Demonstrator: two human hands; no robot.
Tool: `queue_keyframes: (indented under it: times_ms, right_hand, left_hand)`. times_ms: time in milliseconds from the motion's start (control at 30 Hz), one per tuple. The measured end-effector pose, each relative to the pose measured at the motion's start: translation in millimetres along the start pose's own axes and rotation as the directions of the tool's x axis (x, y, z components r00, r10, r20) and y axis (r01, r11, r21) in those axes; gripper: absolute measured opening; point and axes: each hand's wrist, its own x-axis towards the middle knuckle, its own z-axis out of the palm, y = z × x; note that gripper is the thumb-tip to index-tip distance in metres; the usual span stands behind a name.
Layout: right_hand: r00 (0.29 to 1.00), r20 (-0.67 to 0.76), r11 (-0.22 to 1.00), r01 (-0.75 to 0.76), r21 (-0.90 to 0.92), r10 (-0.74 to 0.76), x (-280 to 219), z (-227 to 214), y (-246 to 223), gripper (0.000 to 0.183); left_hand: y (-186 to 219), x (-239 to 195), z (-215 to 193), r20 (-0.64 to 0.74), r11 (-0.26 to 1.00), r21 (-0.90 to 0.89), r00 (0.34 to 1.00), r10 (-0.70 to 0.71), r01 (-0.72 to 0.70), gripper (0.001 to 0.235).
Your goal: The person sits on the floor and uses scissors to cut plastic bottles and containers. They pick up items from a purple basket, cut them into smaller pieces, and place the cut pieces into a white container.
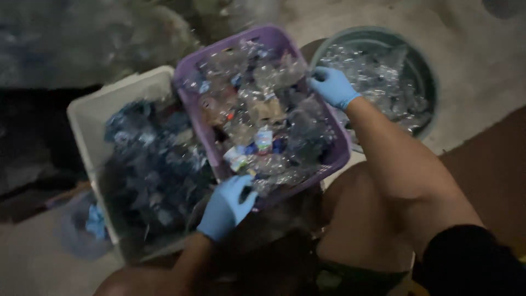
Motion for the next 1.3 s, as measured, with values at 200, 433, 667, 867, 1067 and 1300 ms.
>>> queue_keyframes:
  times_ms: [200,433,667,867,1067,1300]
  right_hand:
    - [0.864,0.493,0.922,0.269,-0.280,-0.102,-22.6,60.4,-37.2,0.048]
    - [0.511,0.835,0.827,0.546,-0.133,-0.203,-69.1,116.3,-73.2,0.065]
    - [0.434,0.901,0.538,0.756,-0.373,0.015,-81.9,181.9,-33.1,0.066]
    - [0.508,0.860,0.719,0.580,-0.383,0.048,-72.2,148.0,-79.9,0.051]
    - [0.663,0.747,0.984,0.162,-0.071,-0.055,-117.1,29.5,-206.8,0.063]
    - [0.791,0.612,0.986,-0.100,0.135,-0.004,-187.4,26.2,-242.5,0.088]
  left_hand:
    - [-32.7,-24.7,21.4,0.050,0.964,0.092,0.968,0.246,-0.250,0.021]
    - [-67.8,-29.1,32.2,0.326,0.951,0.305,0.943,-0.064,-0.041,0.021]
    - [-48.1,-18.2,11.0,0.553,0.936,0.343,0.788,-0.270,0.080,0.039]
    - [-26.4,-8.6,-18.0,0.470,0.937,0.326,0.838,-0.278,0.127,0.037]
    - [39.2,6.0,-92.7,0.319,0.885,0.148,0.826,-0.465,0.441,0.065]
    - [6.6,17.8,-35.7,0.082,0.402,-0.863,0.871,-0.484,0.304,0.048]
